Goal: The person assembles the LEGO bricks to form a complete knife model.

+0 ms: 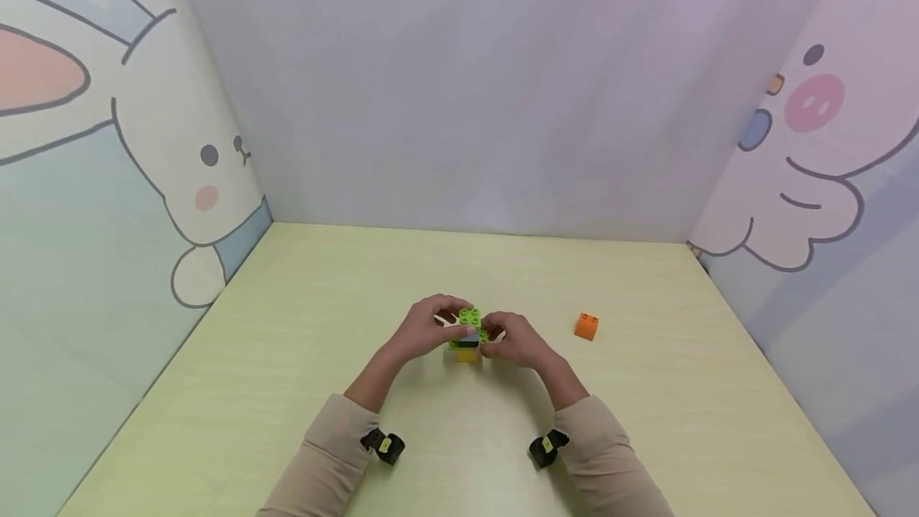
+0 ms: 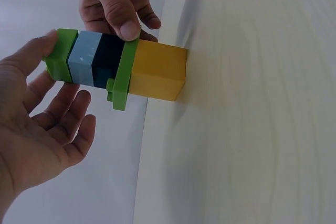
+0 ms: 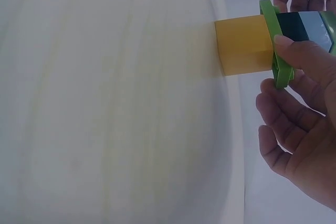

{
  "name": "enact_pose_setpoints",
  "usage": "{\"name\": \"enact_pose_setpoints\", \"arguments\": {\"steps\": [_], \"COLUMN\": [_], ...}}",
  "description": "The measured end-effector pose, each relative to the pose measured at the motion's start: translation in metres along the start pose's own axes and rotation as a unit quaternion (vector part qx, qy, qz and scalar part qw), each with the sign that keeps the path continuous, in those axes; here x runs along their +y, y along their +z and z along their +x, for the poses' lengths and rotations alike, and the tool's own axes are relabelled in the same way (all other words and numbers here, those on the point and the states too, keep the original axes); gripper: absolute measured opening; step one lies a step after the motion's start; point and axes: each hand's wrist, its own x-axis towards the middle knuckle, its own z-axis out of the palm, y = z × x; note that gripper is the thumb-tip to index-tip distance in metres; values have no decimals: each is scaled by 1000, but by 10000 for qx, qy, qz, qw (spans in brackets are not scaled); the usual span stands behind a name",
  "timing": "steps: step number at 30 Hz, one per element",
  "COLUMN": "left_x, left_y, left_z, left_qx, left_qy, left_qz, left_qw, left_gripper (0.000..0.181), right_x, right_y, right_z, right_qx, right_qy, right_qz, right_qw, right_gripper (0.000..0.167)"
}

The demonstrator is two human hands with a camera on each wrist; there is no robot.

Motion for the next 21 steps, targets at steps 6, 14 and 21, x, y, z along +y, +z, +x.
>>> {"name": "enact_pose_setpoints", "arguments": {"steps": [6, 14, 21], "left_x": [0, -4, -6], "left_y": [4, 3, 1], "left_z": [1, 4, 5], "left_qx": [73, -37, -156], "left_qy": [-114, -123, -93], "left_qz": [-5, 41, -55], "left_qw": [9999, 9999, 9998], "left_gripper": [30, 27, 27], "right_x": [2, 0, 0], "right_y": [0, -1, 0], "right_z": [-1, -2, -2], "right_qx": [-21, -34, 14], "right_qy": [-14, -90, -64], "right_qz": [52, 19, -19], "right_qw": [10000, 10000, 10000], "right_gripper": [26, 26, 25]}}
